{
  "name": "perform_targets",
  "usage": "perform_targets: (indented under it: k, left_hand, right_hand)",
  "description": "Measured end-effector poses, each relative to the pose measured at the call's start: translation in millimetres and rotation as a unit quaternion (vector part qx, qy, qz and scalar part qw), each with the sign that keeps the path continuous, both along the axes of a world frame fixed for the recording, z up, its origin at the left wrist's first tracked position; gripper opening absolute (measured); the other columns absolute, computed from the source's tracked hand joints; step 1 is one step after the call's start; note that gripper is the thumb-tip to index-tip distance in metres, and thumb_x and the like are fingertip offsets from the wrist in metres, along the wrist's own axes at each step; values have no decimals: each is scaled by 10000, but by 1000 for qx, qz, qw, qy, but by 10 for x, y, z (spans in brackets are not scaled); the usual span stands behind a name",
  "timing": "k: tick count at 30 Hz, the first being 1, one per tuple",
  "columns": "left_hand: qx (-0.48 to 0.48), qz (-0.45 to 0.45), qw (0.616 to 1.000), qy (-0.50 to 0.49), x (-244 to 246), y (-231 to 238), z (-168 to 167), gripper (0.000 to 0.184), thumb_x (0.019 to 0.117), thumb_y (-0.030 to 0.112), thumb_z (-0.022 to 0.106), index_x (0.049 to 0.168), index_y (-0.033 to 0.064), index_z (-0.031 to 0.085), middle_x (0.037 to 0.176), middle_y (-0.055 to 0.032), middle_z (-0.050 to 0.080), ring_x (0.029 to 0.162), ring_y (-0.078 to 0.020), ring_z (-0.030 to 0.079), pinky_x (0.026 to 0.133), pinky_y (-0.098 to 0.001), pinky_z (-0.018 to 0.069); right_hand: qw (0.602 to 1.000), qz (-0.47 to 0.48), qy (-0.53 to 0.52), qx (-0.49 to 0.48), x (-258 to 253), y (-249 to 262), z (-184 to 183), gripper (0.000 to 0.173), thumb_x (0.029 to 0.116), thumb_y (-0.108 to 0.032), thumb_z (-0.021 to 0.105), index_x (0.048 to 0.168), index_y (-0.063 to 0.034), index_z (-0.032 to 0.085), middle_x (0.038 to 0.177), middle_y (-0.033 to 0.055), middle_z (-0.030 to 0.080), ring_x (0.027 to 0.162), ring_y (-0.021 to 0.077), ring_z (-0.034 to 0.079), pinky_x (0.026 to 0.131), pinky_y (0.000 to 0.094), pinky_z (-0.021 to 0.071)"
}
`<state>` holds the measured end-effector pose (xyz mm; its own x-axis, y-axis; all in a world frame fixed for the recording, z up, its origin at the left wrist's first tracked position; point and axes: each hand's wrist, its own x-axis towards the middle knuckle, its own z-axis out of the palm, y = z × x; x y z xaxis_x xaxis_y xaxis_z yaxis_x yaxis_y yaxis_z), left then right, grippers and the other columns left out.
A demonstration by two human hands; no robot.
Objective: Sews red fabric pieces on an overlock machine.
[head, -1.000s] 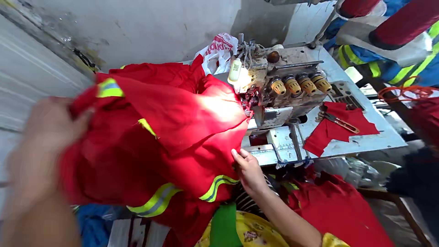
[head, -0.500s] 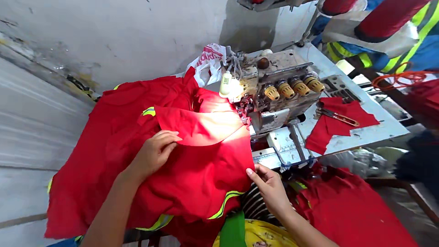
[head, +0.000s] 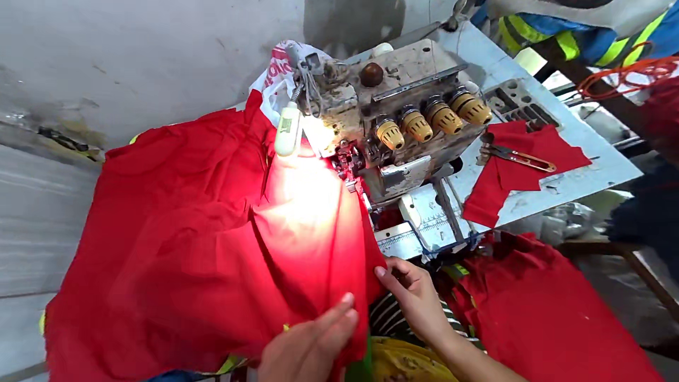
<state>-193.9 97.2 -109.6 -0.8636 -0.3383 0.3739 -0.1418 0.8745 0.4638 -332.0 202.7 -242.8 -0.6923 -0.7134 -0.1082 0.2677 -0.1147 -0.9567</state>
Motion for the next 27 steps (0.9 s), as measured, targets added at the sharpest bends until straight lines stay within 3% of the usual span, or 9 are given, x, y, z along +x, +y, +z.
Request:
perform_targets:
  k: [4,6,12,17,23,25,27]
  left_hand:
    - [-67,-22,997,-2,-60,214,-381,189,1007,95,524,1082,55,693,1033,-119,770,631,-189,586,609,-282,438]
    - [-100,-19,995,-14,-53,245,-554,192,996,78,525,1077,62,699,1047,-104,770,574,-174,534,565,-274,409]
    - [-139,8,990,-19,-120,213,-720,204,994,83,518,1064,78,710,1031,-78,769,575,-160,500,569,-273,378]
    - [-204,46,976,52,-345,-13,-860,191,992,96,545,1052,71,724,1024,-81,770,586,-157,528,560,-281,382]
    - [-258,81,963,6,-565,-114,-844,296,883,39,566,1102,34,766,908,-107,736,675,-208,608,588,-300,428]
    - [-267,78,960,7,-561,-100,-865,318,889,22,557,1132,24,761,858,-95,697,720,-216,576,634,-306,411]
    - [-261,68,962,46,-514,-97,-898,275,935,46,540,1110,42,752,850,-74,650,824,-229,546,768,-322,399]
  right_hand:
    - [1000,-2,2,-14,-20,41,-25,133,962,-93,595,960,-47,719,854,-86,709,787,-58,658,736,139,558]
    - [1000,-2,17,-22,-19,53,-38,140,965,-99,596,937,-39,719,872,-74,703,808,-69,645,747,122,546]
    - [999,-14,32,-14,-19,1,-34,118,950,-104,637,902,-37,720,862,-69,702,802,-80,641,738,107,543]
    - [997,-29,76,-19,-147,-205,5,114,934,-50,624,868,-6,707,839,-55,693,784,-88,623,730,96,529]
    - [988,-7,151,-7,-304,-334,80,132,895,-14,601,865,40,718,831,-2,676,793,-79,608,743,82,503]
    - [982,-4,188,-13,-332,-287,78,158,905,-34,606,896,56,736,861,32,693,834,-56,625,776,94,515]
    - [977,-7,215,-12,-349,-218,69,161,914,-70,640,901,48,747,859,40,698,833,-49,627,782,97,514]
